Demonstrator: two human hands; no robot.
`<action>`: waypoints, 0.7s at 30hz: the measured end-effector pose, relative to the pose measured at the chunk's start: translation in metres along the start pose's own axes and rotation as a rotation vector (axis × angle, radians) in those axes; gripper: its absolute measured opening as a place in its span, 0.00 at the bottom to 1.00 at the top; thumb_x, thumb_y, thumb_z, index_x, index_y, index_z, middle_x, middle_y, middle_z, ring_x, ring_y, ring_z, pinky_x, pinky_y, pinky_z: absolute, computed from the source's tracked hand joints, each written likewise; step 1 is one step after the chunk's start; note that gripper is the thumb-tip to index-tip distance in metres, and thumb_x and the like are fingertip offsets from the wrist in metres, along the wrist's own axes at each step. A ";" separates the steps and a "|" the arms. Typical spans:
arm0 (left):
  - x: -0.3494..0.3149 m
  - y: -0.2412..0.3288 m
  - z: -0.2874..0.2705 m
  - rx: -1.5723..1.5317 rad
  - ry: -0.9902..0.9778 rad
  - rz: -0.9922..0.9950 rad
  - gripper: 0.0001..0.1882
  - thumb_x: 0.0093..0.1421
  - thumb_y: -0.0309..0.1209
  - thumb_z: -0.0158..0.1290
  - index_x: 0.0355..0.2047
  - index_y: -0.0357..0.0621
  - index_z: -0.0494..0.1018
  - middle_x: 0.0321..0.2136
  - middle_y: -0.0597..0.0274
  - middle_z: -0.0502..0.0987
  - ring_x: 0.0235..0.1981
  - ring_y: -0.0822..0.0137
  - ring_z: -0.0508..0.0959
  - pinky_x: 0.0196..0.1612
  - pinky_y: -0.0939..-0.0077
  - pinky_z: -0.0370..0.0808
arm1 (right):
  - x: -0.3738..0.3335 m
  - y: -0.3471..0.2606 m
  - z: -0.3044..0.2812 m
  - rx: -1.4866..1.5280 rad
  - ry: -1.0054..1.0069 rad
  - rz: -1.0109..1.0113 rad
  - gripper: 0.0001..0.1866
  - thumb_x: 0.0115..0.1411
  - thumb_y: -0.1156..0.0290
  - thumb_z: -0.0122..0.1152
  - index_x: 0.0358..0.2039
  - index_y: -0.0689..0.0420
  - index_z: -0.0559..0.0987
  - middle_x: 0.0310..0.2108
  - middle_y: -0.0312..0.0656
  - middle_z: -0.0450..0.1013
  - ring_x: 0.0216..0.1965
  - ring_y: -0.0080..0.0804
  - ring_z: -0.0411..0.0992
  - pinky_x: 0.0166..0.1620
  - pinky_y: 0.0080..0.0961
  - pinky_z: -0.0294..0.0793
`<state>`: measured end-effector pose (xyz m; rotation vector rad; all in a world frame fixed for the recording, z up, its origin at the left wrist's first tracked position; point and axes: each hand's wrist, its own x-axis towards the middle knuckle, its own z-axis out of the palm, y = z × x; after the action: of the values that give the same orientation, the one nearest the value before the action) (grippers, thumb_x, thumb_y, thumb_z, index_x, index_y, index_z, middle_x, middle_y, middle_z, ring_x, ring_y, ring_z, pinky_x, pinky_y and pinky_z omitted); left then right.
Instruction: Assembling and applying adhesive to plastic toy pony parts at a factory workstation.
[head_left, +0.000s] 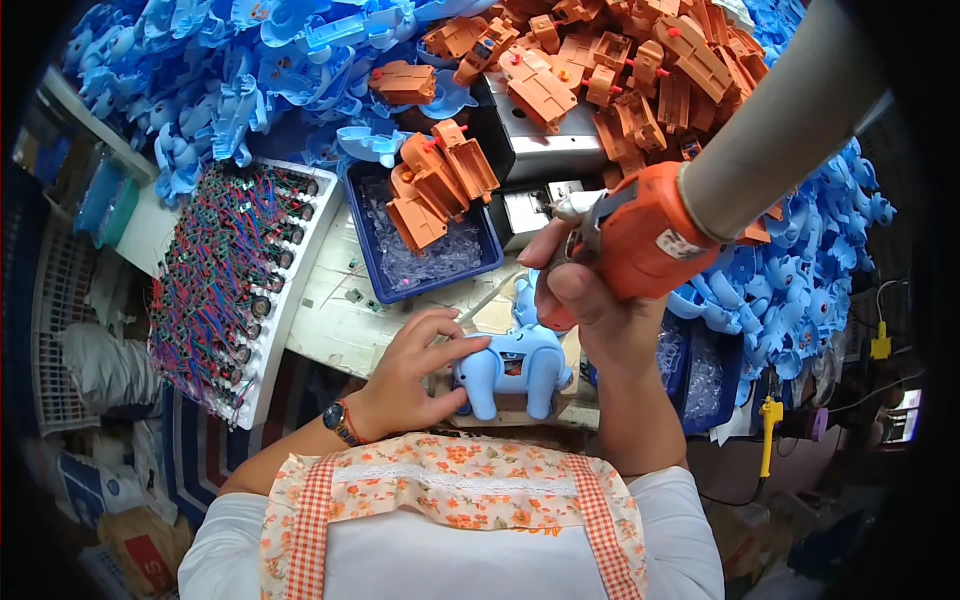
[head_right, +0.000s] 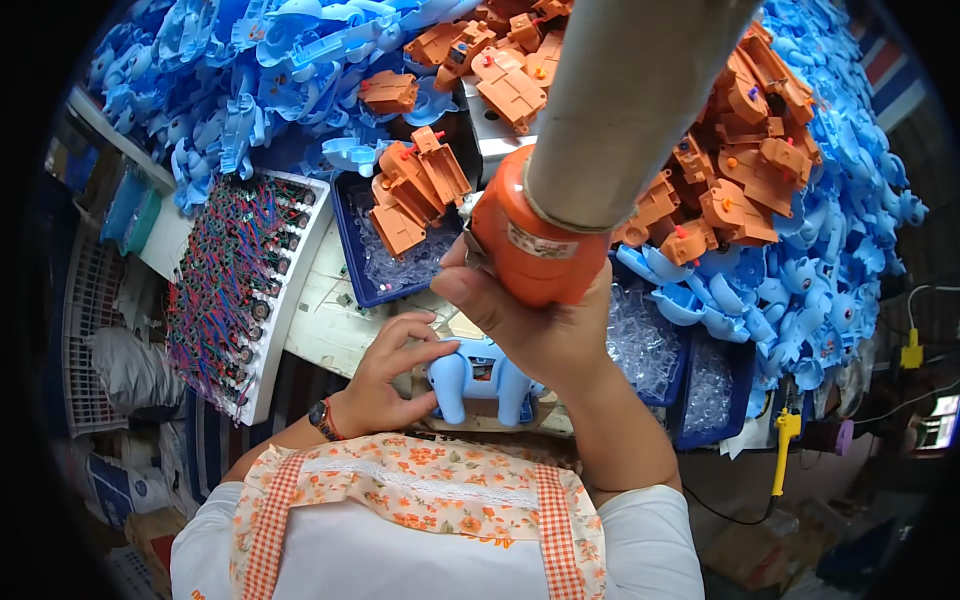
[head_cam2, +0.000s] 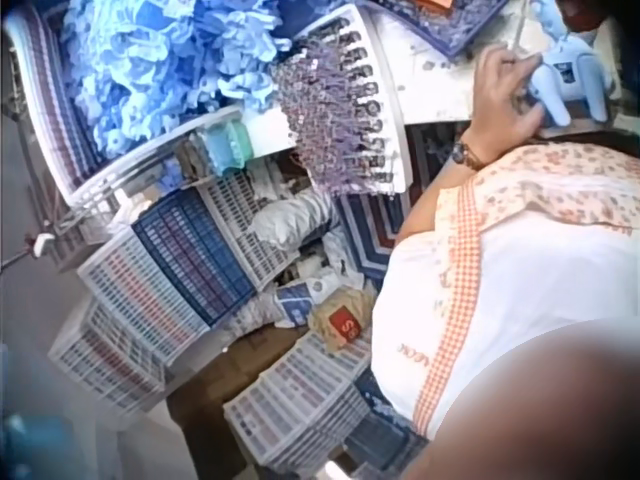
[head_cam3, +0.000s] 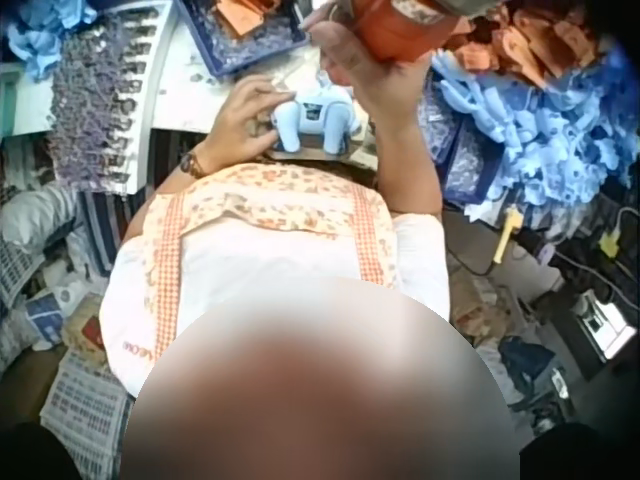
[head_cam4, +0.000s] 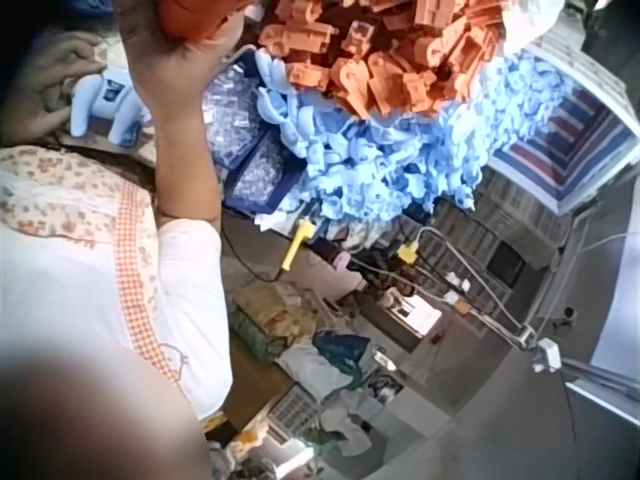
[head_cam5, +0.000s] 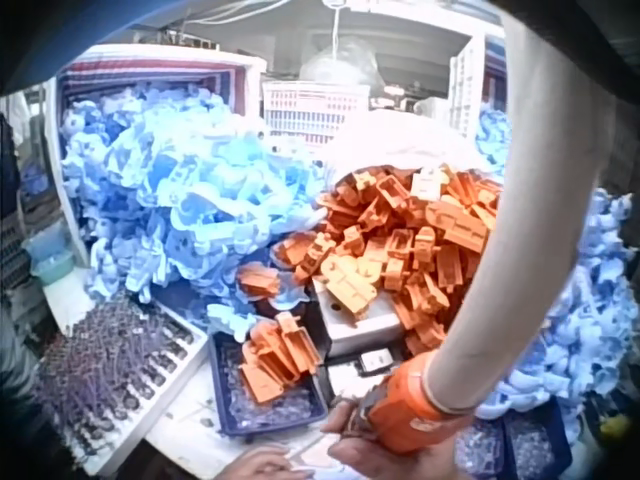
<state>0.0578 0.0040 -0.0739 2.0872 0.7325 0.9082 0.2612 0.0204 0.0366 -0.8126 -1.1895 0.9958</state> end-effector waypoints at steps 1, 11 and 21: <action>0.000 0.000 0.000 -0.001 0.000 0.001 0.31 0.43 0.26 0.63 0.53 0.52 0.77 0.42 0.57 0.71 0.55 0.48 0.70 0.58 0.55 0.69 | 0.000 0.000 0.001 0.003 -0.008 0.014 0.23 0.55 0.63 0.72 0.42 0.67 0.75 0.33 0.44 0.76 0.23 0.23 0.73 0.26 0.18 0.72; 0.020 0.010 -0.030 -0.226 -0.129 -0.102 0.28 0.47 0.29 0.63 0.53 0.47 0.76 0.44 0.55 0.71 0.50 0.52 0.72 0.55 0.61 0.70 | 0.004 -0.001 -0.004 0.148 -0.024 -0.035 0.25 0.53 0.78 0.74 0.48 0.63 0.71 0.32 0.41 0.77 0.30 0.22 0.75 0.32 0.20 0.77; 0.070 0.010 0.005 0.123 0.015 0.093 0.08 0.50 0.33 0.65 0.30 0.46 0.82 0.28 0.61 0.77 0.36 0.58 0.77 0.39 0.63 0.74 | 0.006 -0.021 -0.002 0.048 -0.039 -0.107 0.31 0.58 0.54 0.69 0.52 0.62 0.71 0.32 0.48 0.76 0.18 0.25 0.71 0.22 0.20 0.72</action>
<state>0.1054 0.0465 -0.0425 2.2408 0.7202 0.9511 0.2674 0.0188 0.0574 -0.6871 -1.2253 0.9526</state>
